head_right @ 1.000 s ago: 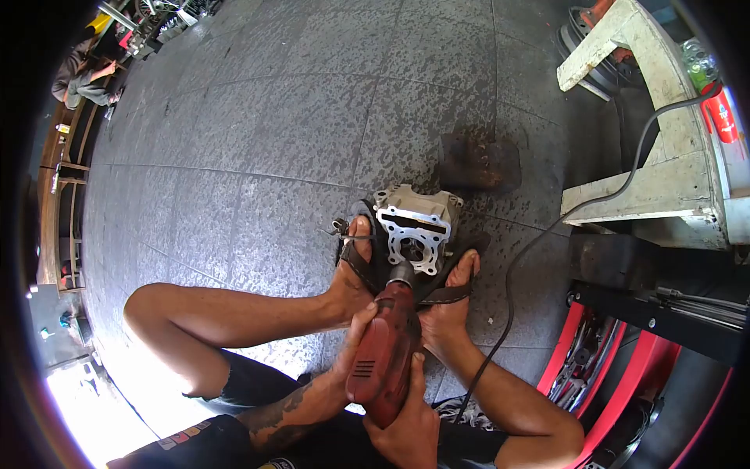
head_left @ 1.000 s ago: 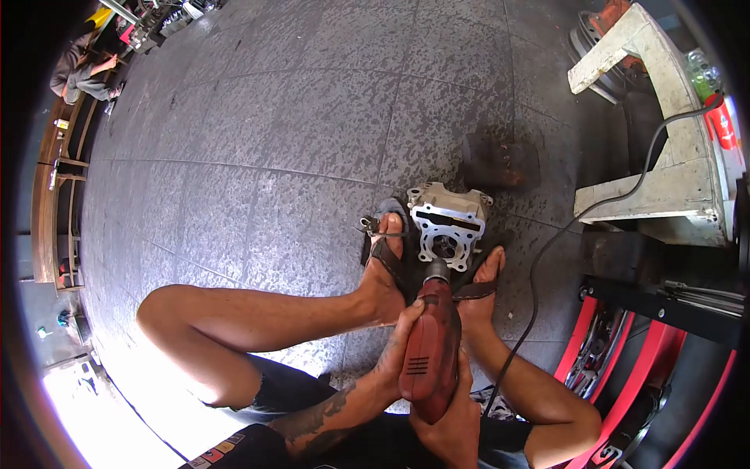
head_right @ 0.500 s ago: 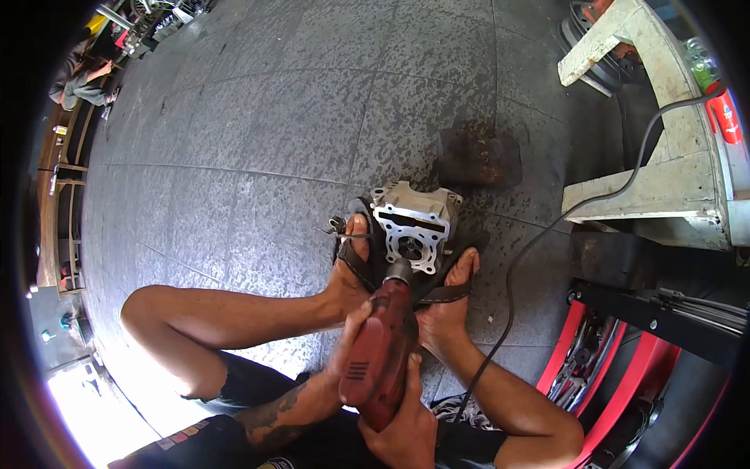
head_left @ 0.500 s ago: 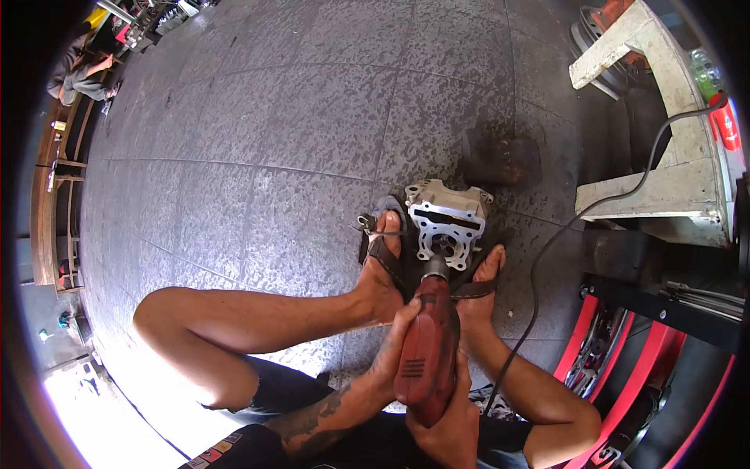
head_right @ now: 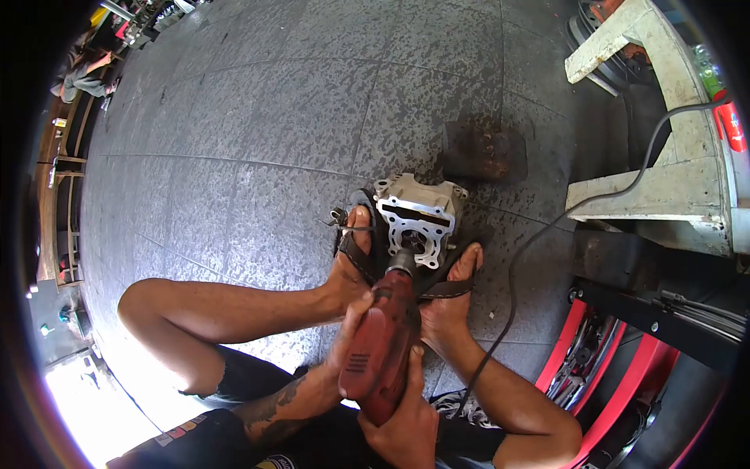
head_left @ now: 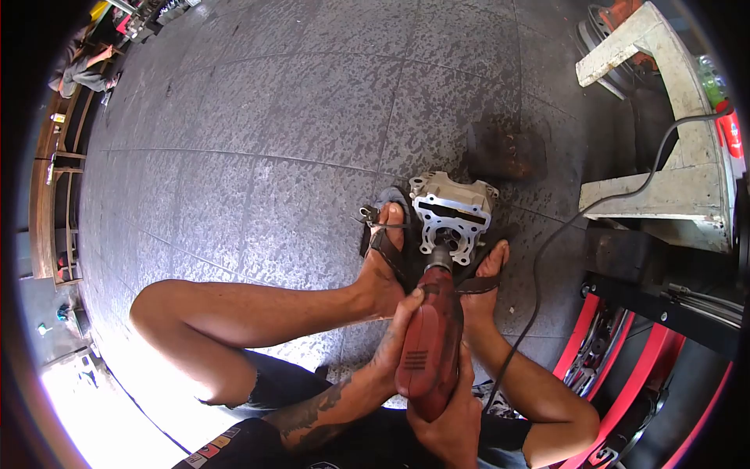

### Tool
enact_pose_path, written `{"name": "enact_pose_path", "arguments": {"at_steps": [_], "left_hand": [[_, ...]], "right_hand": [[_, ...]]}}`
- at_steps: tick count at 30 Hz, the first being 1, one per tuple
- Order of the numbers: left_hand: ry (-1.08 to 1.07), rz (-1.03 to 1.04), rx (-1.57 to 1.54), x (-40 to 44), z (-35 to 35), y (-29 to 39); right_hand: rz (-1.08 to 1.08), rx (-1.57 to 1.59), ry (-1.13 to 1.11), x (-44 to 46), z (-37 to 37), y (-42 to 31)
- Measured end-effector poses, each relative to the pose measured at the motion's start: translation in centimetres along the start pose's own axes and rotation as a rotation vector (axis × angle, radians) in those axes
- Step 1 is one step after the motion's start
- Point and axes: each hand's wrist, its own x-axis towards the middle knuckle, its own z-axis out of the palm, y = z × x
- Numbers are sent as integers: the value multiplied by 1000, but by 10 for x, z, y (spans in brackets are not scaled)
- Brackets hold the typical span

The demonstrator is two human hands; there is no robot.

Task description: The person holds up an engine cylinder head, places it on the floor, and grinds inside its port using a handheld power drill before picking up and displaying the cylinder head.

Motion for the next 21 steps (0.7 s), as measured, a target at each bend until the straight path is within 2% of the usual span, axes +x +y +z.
{"name": "enact_pose_path", "arguments": {"at_steps": [3,5,9,14,18,21], "left_hand": [[96,39,88,-4,2,-4],[38,-44,23,0,-2,0],[37,12,60,-5,3,-1],[4,-43,-31,-1,0,2],[30,6,5,-5,6,0],[44,-34,-1,-1,-2,-5]], "right_hand": [[-24,-21,6,-4,1,4],[-32,-47,17,4,4,6],[-74,-41,61,-1,1,-4],[-28,-30,17,6,1,-2],[-84,-43,29,-2,-1,-1],[-36,-14,32,-3,2,4]]}}
